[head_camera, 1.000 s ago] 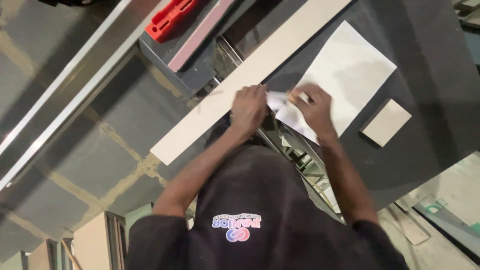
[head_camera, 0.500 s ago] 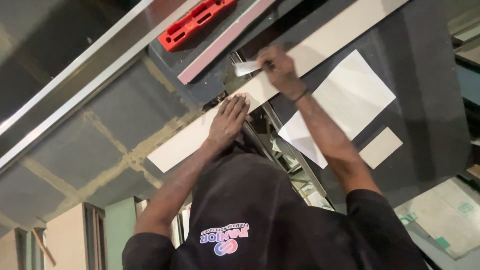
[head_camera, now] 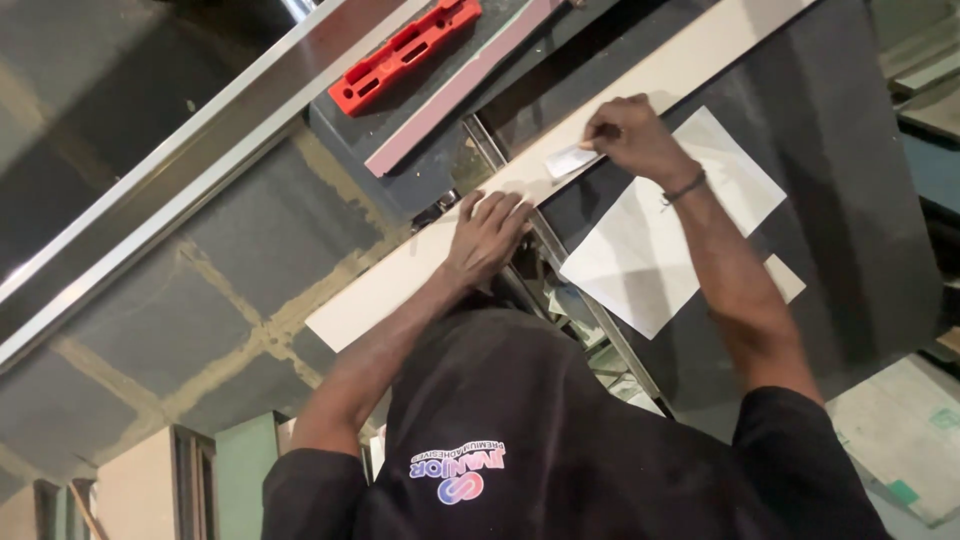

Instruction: The person reviews a printed document, then picks up a long wooden plank and places it on a table saw. They retrieve a small paper label, apply it to the plank, and repeat the labeling process on a second plank. The person then crumples a piece of paper.

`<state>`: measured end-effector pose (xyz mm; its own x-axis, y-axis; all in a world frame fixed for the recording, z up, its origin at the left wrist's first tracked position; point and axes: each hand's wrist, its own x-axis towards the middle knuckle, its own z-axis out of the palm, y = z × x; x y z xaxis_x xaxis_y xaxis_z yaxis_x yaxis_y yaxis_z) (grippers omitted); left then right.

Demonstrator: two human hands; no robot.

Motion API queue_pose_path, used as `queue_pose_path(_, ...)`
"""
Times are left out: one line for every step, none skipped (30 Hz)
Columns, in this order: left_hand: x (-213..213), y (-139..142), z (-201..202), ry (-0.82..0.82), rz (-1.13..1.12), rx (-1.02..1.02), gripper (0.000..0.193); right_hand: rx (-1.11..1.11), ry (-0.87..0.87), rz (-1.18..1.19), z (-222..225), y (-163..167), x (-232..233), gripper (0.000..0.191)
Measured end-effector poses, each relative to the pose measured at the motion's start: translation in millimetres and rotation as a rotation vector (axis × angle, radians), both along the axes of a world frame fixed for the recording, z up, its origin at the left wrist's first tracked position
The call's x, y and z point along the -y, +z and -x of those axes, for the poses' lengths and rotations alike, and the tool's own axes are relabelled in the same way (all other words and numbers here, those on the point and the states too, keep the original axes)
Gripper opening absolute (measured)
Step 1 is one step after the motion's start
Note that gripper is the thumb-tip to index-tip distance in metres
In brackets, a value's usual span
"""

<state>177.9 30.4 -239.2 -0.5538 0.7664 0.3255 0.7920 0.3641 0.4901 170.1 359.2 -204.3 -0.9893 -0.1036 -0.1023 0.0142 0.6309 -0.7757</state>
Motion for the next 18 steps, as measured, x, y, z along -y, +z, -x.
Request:
queue_pose_path(-9, 1, 2, 0.004, -0.016, -0.028, 0.046, -0.051, 0.027, -0.059, 4, -2, 5, 0.017)
queue_pose_path(-17, 1, 4, -0.008, 0.006, -0.033, 0.051, -0.102, 0.058, -0.117, 7, -2, 9, 0.017)
queue_pose_path(-25, 1, 7, -0.017, 0.030, -0.038, 0.056, -0.112, 0.064, -0.131, 10, -1, 12, 0.017)
queue_pose_path(-30, 2, 9, -0.024, 0.054, -0.043, 0.061, -0.121, 0.072, -0.145, 12, 0, 15, 0.016)
queue_pose_path(-35, 1, 11, -0.040, 0.118, -0.063, 0.063, -0.127, 0.079, -0.160, 12, 2, 17, 0.016)
queue_pose_path(-39, 1, 13, -0.057, 0.180, -0.080, 0.064, -0.142, 0.074, -0.167, 11, 5, 19, 0.017)
queue_pose_path(-41, -1, 13, -0.075, 0.242, -0.095, 0.066, -0.154, 0.069, -0.175, 9, 6, 21, 0.018)
queue_pose_path(-42, -2, 13, -0.071, 0.252, -0.101, 0.065, -0.166, 0.063, -0.185, 7, 8, 23, 0.019)
queue_pose_path(-42, -4, 13, -0.068, 0.261, -0.107, 0.063, -0.178, 0.027, -0.180, 5, 8, 26, 0.020)
queue_pose_path(-42, -7, 12, -0.065, 0.270, -0.115, 0.062, -0.190, -0.008, -0.176, 3, 7, 28, 0.021)
queue_pose_path(-41, -9, 11, -0.063, 0.267, -0.128, 0.060, -0.203, -0.043, -0.171, 0, 6, 29, 0.022)
queue_pose_path(-41, -12, 11, -0.061, 0.266, -0.141, 0.059, -0.188, -0.121, -0.163, -2, 4, 30, 0.026)
queue_pose_path(-40, -13, 10, -0.058, 0.264, -0.151, 0.057, -0.170, -0.197, -0.154, -5, 2, 30, 0.031)
queue_pose_path(-40, -15, 10, -0.064, 0.252, -0.131, 0.055, -0.152, -0.275, -0.146, -9, -1, 31, 0.036)
queue_pose_path(-40, -16, 11, -0.071, 0.239, -0.113, 0.053, -0.203, -0.286, -0.165, -13, -3, 31, 0.031)
queue_pose_path(-39, -16, 12, -0.077, 0.225, -0.096, 0.052, -0.255, -0.296, -0.184, -18, -5, 32, 0.027)
queue_pose_path(-39, -15, 13, -0.082, 0.221, -0.100, 0.052, -0.306, -0.307, -0.202, -24, -8, 35, 0.023)
queue_pose_path(-38, -14, 13, -0.088, 0.216, -0.104, 0.053, -0.377, -0.229, -0.336, -31, -11, 38, 0.016)
